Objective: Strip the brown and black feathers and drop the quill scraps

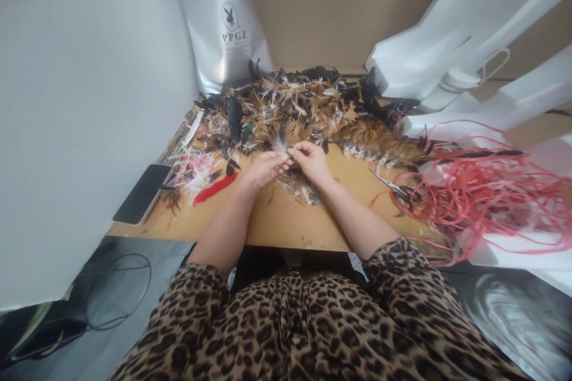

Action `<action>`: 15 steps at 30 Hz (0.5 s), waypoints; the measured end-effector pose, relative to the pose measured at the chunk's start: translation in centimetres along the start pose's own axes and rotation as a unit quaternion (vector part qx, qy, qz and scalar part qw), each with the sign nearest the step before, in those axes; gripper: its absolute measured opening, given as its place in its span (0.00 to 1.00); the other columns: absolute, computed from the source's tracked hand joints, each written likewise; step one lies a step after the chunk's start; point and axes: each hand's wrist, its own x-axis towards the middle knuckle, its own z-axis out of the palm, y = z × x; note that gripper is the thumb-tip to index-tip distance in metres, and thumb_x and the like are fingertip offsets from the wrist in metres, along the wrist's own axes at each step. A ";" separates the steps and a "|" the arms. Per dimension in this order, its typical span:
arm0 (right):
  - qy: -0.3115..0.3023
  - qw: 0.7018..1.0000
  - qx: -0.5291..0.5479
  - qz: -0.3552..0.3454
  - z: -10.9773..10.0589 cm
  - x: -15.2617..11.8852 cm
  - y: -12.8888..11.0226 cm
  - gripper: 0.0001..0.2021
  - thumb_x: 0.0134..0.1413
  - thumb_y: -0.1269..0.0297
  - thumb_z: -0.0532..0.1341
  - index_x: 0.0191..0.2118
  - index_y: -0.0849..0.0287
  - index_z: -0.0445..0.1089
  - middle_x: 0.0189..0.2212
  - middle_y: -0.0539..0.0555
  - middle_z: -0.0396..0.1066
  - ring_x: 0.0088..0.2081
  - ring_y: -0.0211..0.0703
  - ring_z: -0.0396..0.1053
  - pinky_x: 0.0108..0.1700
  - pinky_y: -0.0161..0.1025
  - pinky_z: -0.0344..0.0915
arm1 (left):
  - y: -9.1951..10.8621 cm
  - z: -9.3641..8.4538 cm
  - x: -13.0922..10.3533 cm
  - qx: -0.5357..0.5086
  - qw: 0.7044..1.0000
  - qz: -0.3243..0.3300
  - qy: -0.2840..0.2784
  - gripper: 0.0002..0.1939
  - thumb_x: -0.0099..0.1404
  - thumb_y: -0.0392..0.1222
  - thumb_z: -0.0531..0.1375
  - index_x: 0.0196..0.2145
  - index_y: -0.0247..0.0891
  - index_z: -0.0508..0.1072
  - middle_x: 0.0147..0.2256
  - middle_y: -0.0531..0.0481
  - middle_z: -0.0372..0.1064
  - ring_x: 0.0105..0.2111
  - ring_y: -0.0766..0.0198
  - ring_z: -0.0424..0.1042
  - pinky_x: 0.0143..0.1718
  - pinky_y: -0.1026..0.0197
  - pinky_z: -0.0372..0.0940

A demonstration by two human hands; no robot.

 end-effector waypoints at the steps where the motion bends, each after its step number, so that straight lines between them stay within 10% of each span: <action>1: -0.001 1.000 0.002 0.002 0.1 0.0 0.1 0.10 0.44 0.57 0.64 0.25 0.59 0.70 0.22 0.48 0.68 0.26 0.35 0.63 0.32 0.35 0.60 | 0.0 0.0 0.0 0.001 1.000 0.001 0.000 0.07 0.51 0.36 0.67 0.27 0.29 0.74 0.24 0.48 0.72 0.20 0.76 0.67 0.22 0.73 0.60; 15: 0.069 0.991 -0.118 -0.014 -4.2 1.9 0.0 0.08 0.45 0.61 0.62 0.28 0.60 0.73 0.26 0.51 0.72 0.29 0.38 0.66 0.36 0.38 0.63 | 0.4 -0.8 0.3 -0.041 0.992 0.093 0.077 0.08 0.50 0.37 0.67 0.27 0.30 0.74 0.25 0.49 0.73 0.21 0.77 0.67 0.24 0.73 0.60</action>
